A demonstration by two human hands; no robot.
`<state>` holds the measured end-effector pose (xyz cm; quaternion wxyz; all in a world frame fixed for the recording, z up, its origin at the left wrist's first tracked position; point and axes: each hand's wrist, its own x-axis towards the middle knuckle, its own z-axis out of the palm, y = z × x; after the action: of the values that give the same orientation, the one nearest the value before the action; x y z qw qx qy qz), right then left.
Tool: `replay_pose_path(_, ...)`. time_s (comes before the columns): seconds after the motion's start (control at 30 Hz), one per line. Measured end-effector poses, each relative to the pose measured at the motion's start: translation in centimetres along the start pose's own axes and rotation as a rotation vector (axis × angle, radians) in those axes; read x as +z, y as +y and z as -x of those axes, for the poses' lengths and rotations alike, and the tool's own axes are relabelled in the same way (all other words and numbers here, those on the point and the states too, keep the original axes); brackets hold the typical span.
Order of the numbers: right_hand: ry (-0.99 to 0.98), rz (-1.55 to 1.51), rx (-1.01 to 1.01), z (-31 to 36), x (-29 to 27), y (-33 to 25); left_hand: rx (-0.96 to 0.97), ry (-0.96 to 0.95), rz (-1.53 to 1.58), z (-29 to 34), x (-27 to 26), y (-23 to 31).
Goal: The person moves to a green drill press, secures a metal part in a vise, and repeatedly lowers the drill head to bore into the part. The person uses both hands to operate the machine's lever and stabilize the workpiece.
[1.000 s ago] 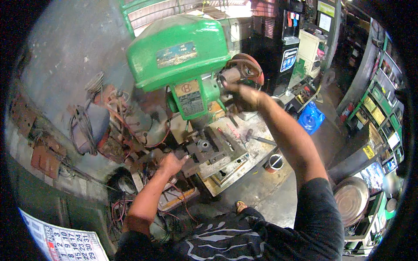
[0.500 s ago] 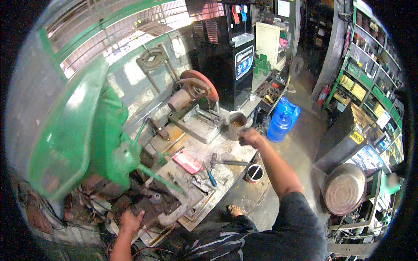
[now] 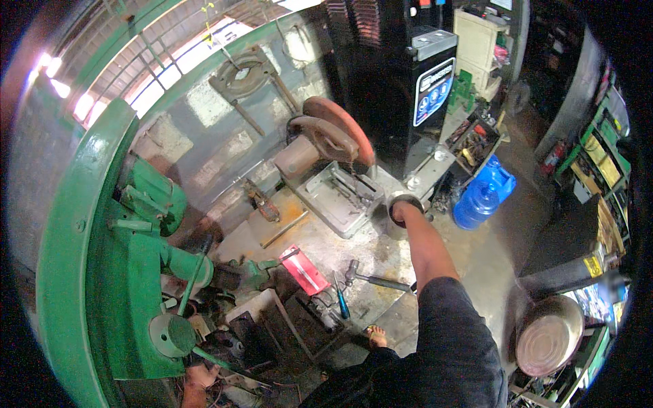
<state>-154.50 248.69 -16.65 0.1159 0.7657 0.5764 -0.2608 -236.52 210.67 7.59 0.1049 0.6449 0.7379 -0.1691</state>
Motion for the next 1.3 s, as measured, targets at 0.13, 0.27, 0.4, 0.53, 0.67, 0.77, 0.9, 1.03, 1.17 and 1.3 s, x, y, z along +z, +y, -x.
replay_pose_path(0.13, -0.036, -0.001, 0.026, 0.7, 0.3, 0.3, -0.071, -0.126, 0.081, -0.1, 1.9, -2.8)
replay_pose_path(0.27, -0.100, -0.326, -0.056, 2.1, -1.2, 1.2, -0.087, -0.153, 0.115, -0.7, 3.1, -3.6)
replay_pose_path(0.4, -0.493, -1.150, 0.024, 5.6, -4.7, 1.4, 0.091, 0.144, 0.175, -0.7, 1.9, -1.5)
replay_pose_path(0.53, -0.478, -1.483, 0.031, 14.1, -7.0, 0.7, 0.050, 0.110, 0.044, -0.1, -1.0, 1.5)
replay_pose_path(0.67, -0.307, -1.667, 0.069, 25.3, -4.9, -0.4, 0.074, 0.126, 0.177, 0.5, -2.4, 3.0)
replay_pose_path(0.77, -0.261, -1.811, 0.153, 32.8, -0.9, -1.2, 0.127, 0.207, 0.187, 0.6, -2.6, 3.1)
replay_pose_path(0.9, -0.098, -1.703, 0.130, 41.3, 7.0, -2.5, 0.218, 0.196, 0.267, 0.7, -2.9, 3.1)
replay_pose_path(1.03, -0.050, -1.712, 0.224, 48.3, 13.6, -6.0, 0.310, 0.163, 0.405, 1.3, -3.7, 3.0)
replay_pose_path(1.17, -0.161, -1.992, 0.307, 53.7, 16.8, -12.9, 0.224, 0.151, 0.370, 1.6, -4.4, 3.0)
replay_pose_path(1.3, -0.356, -2.053, 0.226, 57.5, 15.3, -20.4, 0.289, 0.154, 0.423, 1.8, -4.6, 2.5)
